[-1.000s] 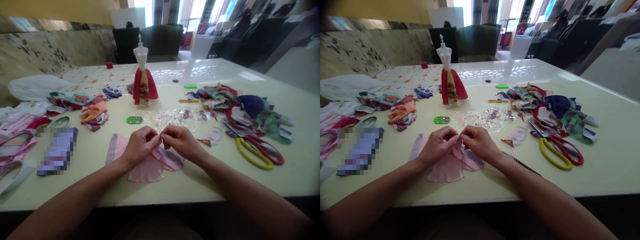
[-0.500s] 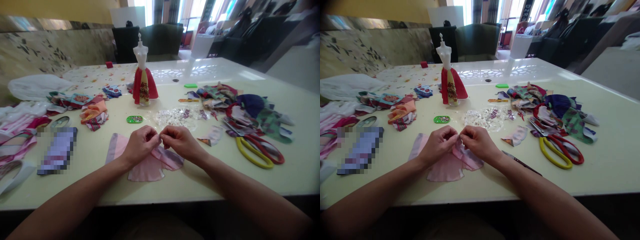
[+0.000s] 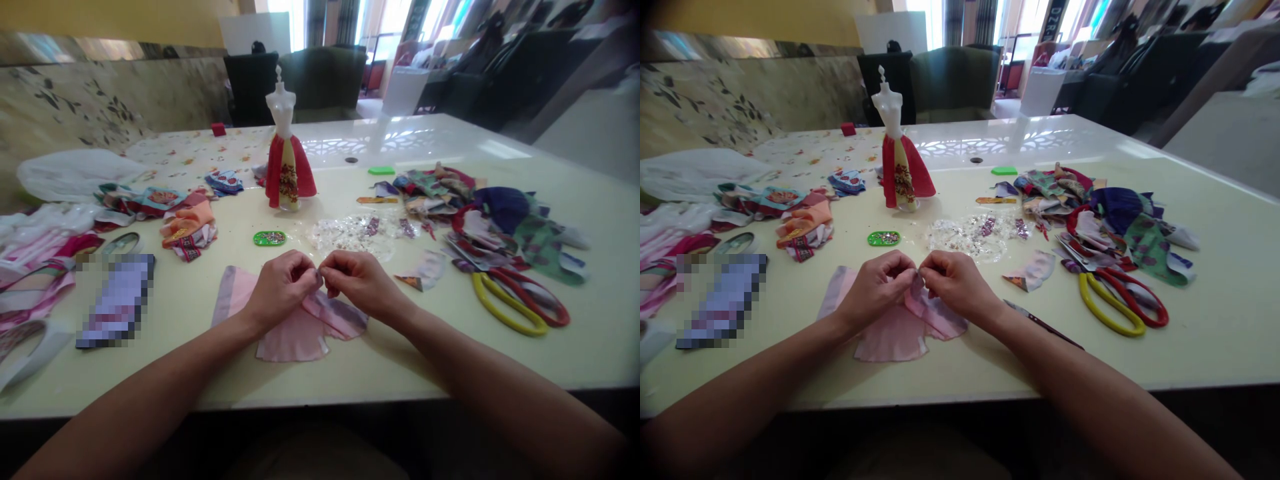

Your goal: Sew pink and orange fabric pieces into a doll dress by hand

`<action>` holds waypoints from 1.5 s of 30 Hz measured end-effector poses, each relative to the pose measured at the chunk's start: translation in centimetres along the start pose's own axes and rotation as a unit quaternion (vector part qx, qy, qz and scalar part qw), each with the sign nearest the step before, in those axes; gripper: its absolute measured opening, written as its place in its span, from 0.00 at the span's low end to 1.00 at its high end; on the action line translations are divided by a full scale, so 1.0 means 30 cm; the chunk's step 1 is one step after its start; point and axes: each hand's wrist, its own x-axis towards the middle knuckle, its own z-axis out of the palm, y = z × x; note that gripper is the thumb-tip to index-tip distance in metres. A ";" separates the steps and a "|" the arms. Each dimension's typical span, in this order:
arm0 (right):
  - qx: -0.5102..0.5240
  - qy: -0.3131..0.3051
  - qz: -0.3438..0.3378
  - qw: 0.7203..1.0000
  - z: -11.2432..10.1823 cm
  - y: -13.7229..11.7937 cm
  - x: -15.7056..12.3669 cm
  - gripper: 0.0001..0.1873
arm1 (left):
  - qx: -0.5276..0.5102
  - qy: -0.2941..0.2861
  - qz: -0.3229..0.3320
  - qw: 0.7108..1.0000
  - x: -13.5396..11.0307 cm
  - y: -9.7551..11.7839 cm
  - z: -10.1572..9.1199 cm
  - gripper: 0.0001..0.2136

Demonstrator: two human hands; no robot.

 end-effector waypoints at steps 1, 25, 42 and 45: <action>0.013 -0.002 0.007 1.000 0.000 -0.002 0.000 0.07 | -0.009 -0.002 -0.006 1.000 0.000 0.000 0.000 0.05; 0.090 0.056 0.093 0.990 -0.070 0.033 0.045 0.04 | -0.147 0.067 -0.022 0.987 0.020 -0.016 -0.020 0.04; -0.119 0.089 0.209 0.967 -0.122 0.062 0.084 0.07 | -0.440 0.097 -0.152 0.880 0.073 -0.060 -0.072 0.06; -0.140 0.082 0.218 0.962 -0.123 0.057 0.086 0.07 | -0.412 0.133 -0.128 0.892 0.079 -0.067 -0.079 0.06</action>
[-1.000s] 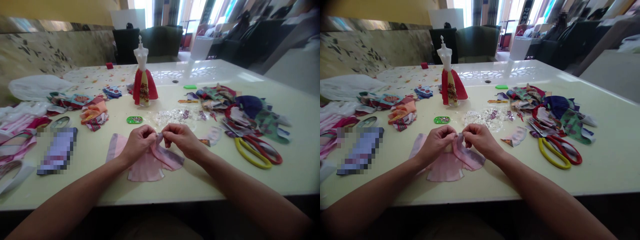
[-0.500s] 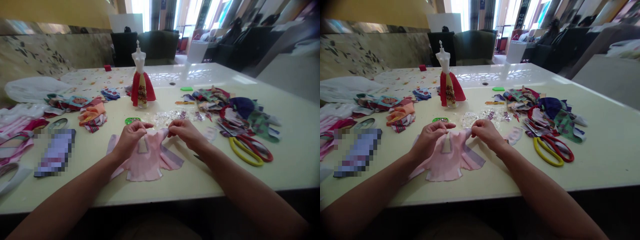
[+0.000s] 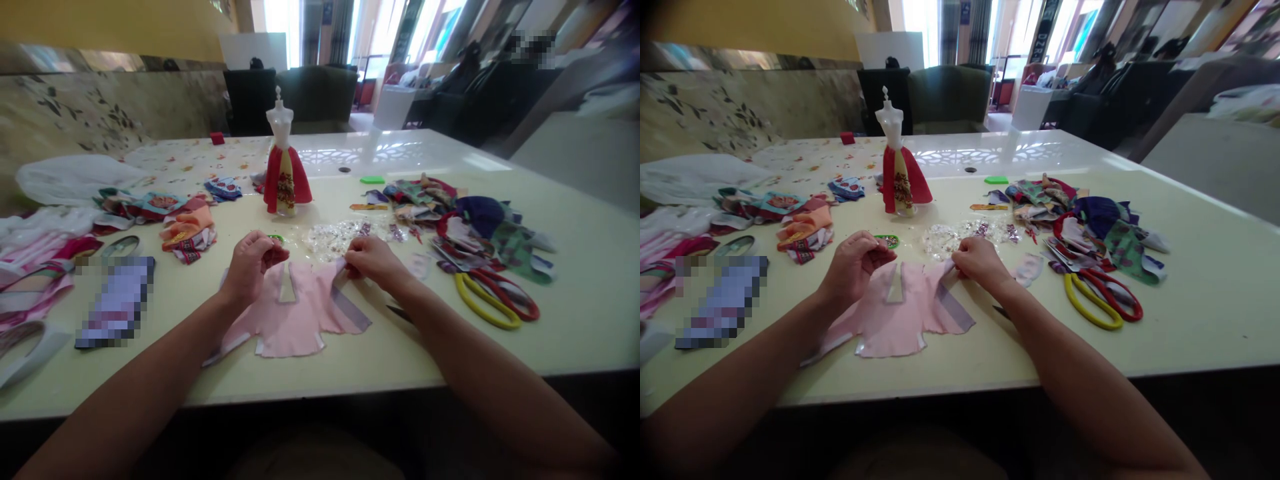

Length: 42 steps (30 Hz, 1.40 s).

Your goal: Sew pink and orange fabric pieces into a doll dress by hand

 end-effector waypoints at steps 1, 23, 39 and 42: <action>-0.010 -0.004 -0.001 1.000 -0.001 0.000 0.000 0.07 | 0.017 0.002 0.014 1.000 0.001 0.002 -0.001 0.06; -0.249 0.209 -0.305 0.895 -0.032 0.187 -0.293 0.15 | 0.642 -0.297 0.199 0.678 -0.070 -0.049 0.025 0.10; -0.321 0.093 -0.388 0.859 -0.031 0.199 -0.343 0.13 | 0.635 -0.291 0.181 0.692 -0.065 -0.048 0.023 0.09; -0.325 0.092 -0.393 0.855 -0.049 0.206 -0.350 0.13 | 0.631 -0.292 0.181 0.696 -0.066 -0.047 0.020 0.09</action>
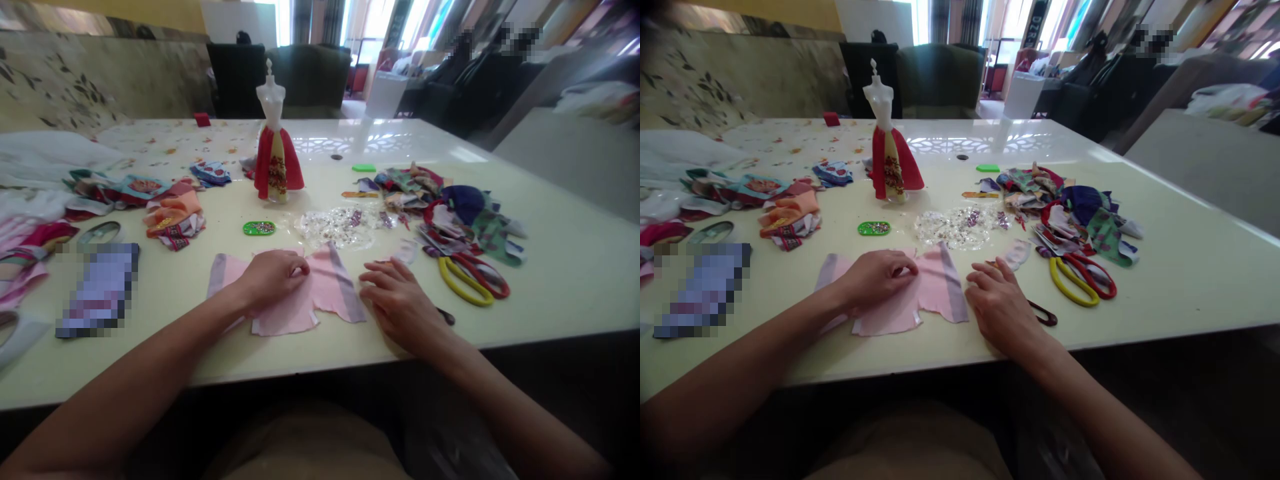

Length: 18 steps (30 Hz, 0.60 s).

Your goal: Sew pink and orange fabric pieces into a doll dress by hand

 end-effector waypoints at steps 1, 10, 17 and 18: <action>0.002 0.003 0.003 1.000 -0.007 -0.001 0.000 0.13 | -0.006 0.001 0.001 1.000 -0.001 0.001 -0.002 0.09; 0.188 0.001 0.011 0.982 -0.001 -0.175 0.028 0.09 | -0.124 -0.034 0.014 0.992 -0.031 0.043 -0.057 0.07; 0.222 0.045 0.075 0.971 0.056 -0.245 -0.010 0.10 | -0.076 -0.150 0.075 0.983 -0.058 0.081 -0.039 0.08; 0.213 0.047 0.070 0.973 0.061 -0.246 -0.014 0.11 | -0.072 -0.155 0.074 0.982 -0.059 0.083 -0.034 0.08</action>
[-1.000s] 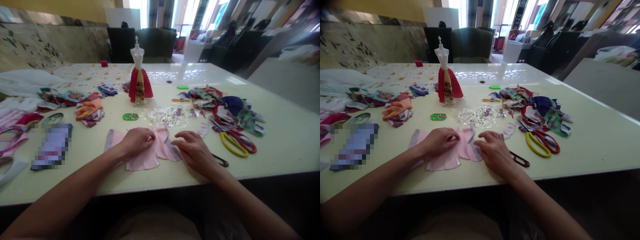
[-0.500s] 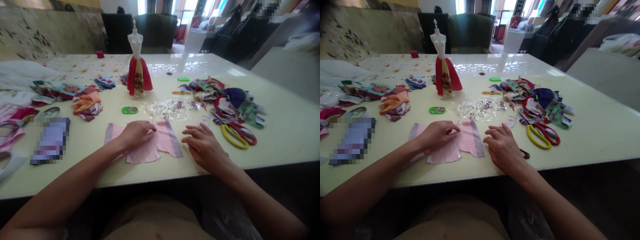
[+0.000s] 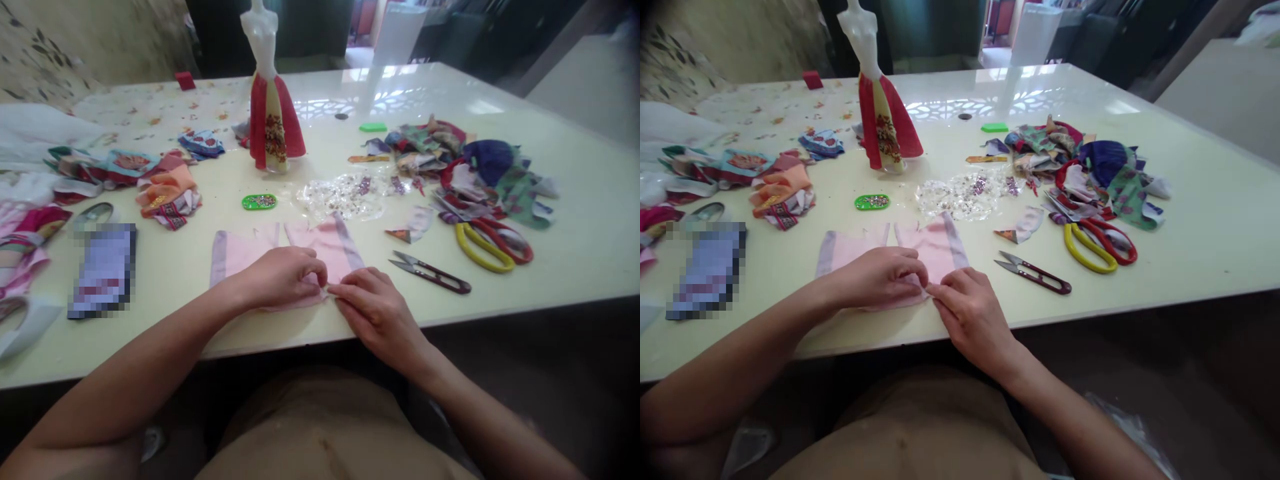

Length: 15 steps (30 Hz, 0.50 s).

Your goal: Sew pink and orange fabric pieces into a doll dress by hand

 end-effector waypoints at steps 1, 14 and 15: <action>-0.012 -0.003 -0.009 1.000 0.003 0.001 -0.004 0.12 | 0.000 -0.003 -0.002 1.000 0.001 0.000 0.003 0.08; -0.030 -0.030 -0.011 0.999 -0.001 -0.014 0.030 0.12 | -0.032 0.025 -0.088 0.995 0.012 -0.029 0.008 0.07; -0.031 -0.025 -0.010 0.999 0.000 -0.014 0.038 0.12 | -0.035 0.027 -0.088 0.995 0.013 -0.029 0.008 0.07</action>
